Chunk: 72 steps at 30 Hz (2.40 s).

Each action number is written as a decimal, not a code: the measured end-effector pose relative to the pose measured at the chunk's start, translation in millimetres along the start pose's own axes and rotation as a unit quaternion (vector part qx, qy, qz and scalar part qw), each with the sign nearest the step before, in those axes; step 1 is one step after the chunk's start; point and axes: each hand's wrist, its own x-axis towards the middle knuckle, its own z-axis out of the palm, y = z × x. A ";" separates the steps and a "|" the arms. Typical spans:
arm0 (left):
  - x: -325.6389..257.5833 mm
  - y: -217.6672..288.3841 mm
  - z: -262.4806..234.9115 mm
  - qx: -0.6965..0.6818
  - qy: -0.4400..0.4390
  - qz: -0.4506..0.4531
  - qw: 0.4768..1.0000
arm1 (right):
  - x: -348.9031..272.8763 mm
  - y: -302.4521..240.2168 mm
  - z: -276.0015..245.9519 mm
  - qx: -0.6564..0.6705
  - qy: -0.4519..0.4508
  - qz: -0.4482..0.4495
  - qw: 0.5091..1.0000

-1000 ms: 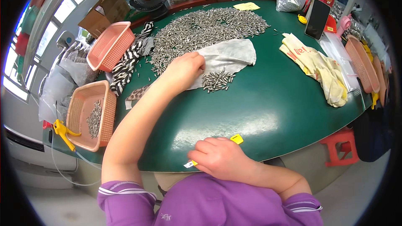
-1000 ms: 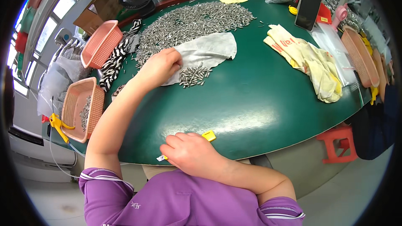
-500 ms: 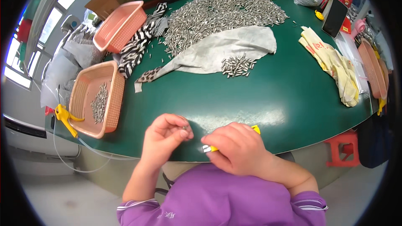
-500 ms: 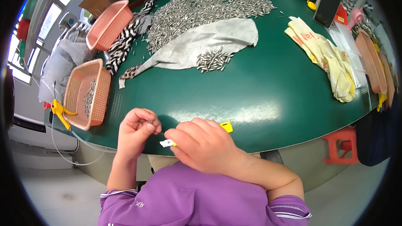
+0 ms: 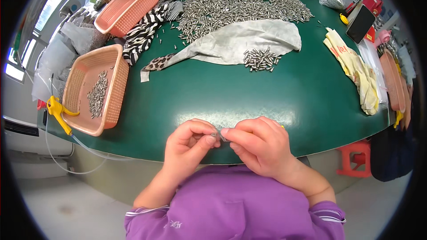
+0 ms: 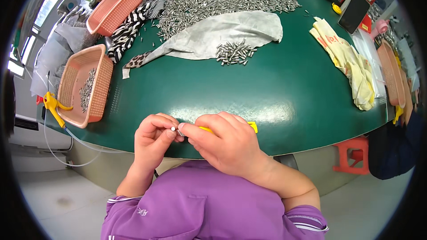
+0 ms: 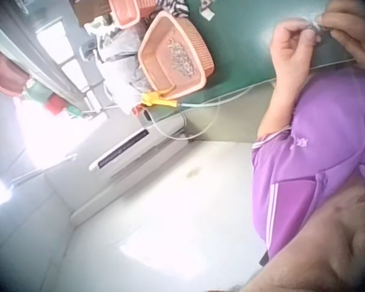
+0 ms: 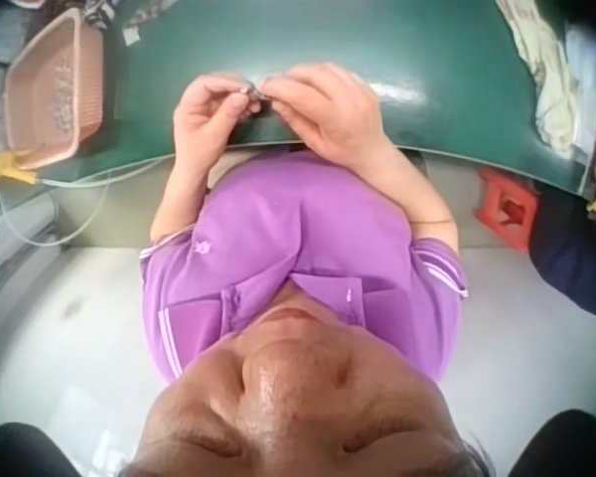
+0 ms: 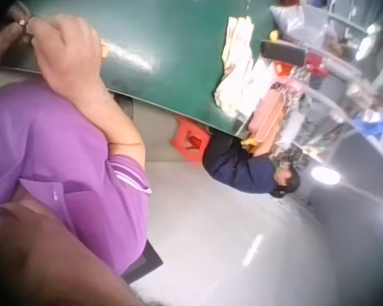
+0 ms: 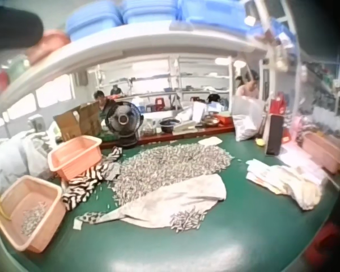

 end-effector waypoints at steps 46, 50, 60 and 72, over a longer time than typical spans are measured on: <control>-3.7 -4.5 9.7 0.175 0.069 0.034 0.982 | -1.5 1.0 3.2 -0.006 -0.001 -0.004 1.000; -2.5 -1.9 11.0 0.209 0.061 0.028 0.976 | -1.7 1.5 3.5 -0.016 -0.004 -0.002 1.000; -3.5 -3.9 10.5 0.153 0.071 0.012 0.986 | -0.2 0.6 2.2 -0.012 0.009 -0.006 1.000; -1.8 -2.6 11.4 0.204 0.067 0.031 0.976 | -2.1 0.5 3.8 -0.038 0.012 -0.006 0.999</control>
